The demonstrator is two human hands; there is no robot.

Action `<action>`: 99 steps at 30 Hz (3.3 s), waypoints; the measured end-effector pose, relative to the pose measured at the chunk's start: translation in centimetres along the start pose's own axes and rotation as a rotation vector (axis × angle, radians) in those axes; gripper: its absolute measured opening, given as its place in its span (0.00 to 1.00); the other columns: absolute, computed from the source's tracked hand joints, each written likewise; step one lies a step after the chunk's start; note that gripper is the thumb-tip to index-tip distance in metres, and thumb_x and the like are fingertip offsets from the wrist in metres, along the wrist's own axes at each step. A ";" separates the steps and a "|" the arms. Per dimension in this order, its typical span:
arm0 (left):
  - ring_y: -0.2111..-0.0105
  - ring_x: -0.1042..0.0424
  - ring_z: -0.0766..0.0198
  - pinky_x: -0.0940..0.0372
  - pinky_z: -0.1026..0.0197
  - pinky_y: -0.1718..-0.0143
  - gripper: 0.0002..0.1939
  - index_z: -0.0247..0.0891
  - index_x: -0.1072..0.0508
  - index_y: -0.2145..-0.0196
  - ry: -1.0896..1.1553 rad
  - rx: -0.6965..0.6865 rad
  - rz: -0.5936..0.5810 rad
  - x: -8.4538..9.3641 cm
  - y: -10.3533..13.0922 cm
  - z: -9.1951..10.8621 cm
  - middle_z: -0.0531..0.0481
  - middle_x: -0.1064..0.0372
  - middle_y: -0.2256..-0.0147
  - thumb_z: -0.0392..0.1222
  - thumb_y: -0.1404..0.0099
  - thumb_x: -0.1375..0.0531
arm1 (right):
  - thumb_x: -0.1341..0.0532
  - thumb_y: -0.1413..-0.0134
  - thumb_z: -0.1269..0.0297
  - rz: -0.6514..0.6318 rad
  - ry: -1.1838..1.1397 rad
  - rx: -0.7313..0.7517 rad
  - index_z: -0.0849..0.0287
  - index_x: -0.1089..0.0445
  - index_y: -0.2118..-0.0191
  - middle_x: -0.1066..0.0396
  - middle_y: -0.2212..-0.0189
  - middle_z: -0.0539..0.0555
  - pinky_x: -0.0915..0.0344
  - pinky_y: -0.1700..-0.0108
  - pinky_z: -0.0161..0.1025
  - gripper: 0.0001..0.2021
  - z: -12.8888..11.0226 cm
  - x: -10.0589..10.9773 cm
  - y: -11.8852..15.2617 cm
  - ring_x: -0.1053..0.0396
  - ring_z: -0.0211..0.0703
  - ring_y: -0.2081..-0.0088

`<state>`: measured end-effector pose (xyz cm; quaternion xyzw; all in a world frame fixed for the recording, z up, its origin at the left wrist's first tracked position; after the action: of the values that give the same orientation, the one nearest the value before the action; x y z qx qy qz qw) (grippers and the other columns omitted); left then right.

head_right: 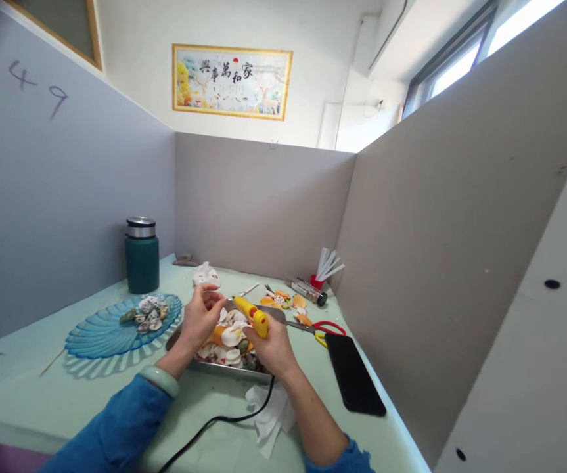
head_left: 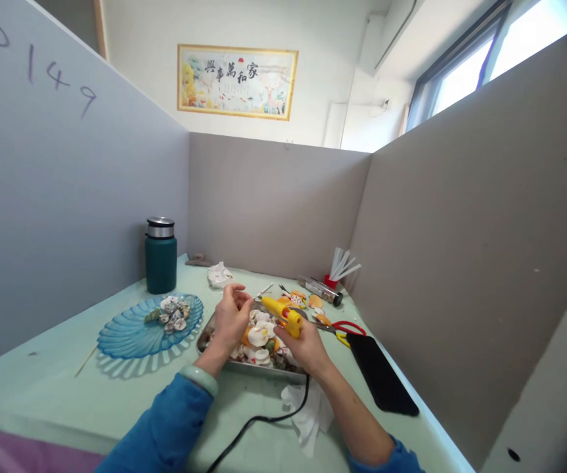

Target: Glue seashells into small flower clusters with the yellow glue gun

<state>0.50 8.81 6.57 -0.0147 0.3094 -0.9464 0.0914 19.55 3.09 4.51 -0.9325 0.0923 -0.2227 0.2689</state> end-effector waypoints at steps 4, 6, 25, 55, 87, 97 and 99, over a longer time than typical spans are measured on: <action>0.76 0.32 0.66 0.40 0.65 0.71 0.14 0.40 0.36 0.62 -0.004 -0.023 0.002 0.0 0.1 0.4 0.54 0.30 0.73 0.37 0.47 0.39 | 0.38 0.51 0.58 0.034 -0.026 -0.006 0.63 0.28 0.61 0.25 0.68 0.55 0.34 0.63 0.41 0.14 0.3 0.3 0.0 0.30 0.47 0.67; 0.76 0.32 0.66 0.40 0.65 0.71 0.14 0.40 0.36 0.62 -0.007 -0.030 -0.001 0.0 0.1 0.5 0.54 0.31 0.73 0.37 0.47 0.39 | 0.38 0.51 0.59 0.005 -0.031 -0.005 0.63 0.28 0.62 0.25 0.68 0.55 0.34 0.63 0.40 0.14 0.3 -0.1 0.0 0.30 0.47 0.66; 0.77 0.32 0.66 0.39 0.64 0.72 0.14 0.40 0.37 0.60 -0.101 -0.039 -0.007 0.0 0.1 0.4 0.53 0.30 0.73 0.38 0.45 0.42 | 0.39 0.51 0.60 0.022 0.029 -0.010 0.64 0.29 0.63 0.26 0.70 0.54 0.35 0.65 0.38 0.13 -0.1 0.3 0.0 0.31 0.45 0.69; 0.87 0.43 0.76 0.46 0.72 0.86 0.19 0.33 0.38 0.64 0.655 0.760 -0.194 -3.6 1.7 -6.2 0.57 0.37 0.81 0.25 0.53 0.37 | 0.38 0.52 0.55 0.027 -0.100 -0.054 0.64 0.29 0.64 0.32 0.79 0.51 0.37 0.73 0.34 0.16 0.7 0.3 0.0 0.35 0.40 0.75; 0.88 0.46 0.76 0.50 0.71 0.86 0.23 0.34 0.39 0.62 0.562 0.625 -0.138 -2.4 1.0 -4.6 0.61 0.41 0.83 0.28 0.56 0.36 | 0.37 0.52 0.52 0.029 -0.391 -0.137 0.63 0.33 0.66 0.44 0.88 0.42 0.48 0.83 0.30 0.17 0.4 0.5 0.2 0.48 0.30 0.87; 0.88 0.43 0.76 0.48 0.69 0.86 0.22 0.37 0.40 0.60 0.252 0.305 -0.116 -1.5 -0.1 -2.7 0.59 0.34 0.76 0.36 0.53 0.37 | 0.37 0.53 0.53 0.008 -0.118 -0.074 0.63 0.28 0.64 0.36 0.85 0.48 0.40 0.79 0.33 0.17 0.7 0.1 0.0 0.37 0.39 0.80; 0.88 0.43 0.76 0.48 0.70 0.86 0.21 0.37 0.40 0.60 0.213 0.276 -0.101 -1.3 -0.1 -2.4 0.59 0.34 0.76 0.36 0.52 0.37 | 0.37 0.53 0.54 -0.004 -0.103 -0.059 0.62 0.28 0.64 0.34 0.83 0.50 0.38 0.78 0.34 0.16 0.7 -0.1 0.0 0.35 0.41 0.78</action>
<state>1.55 10.53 4.71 0.0825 0.1835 -0.9795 0.0116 19.81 3.43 3.99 -0.9504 0.0829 -0.1721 0.2454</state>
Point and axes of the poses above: each hand's wrist, its own y-axis away from the middle knuckle, its own x-axis out of the back of the hand, z = x × y, the point moved 10 cm from there along -y, towards the middle knuckle
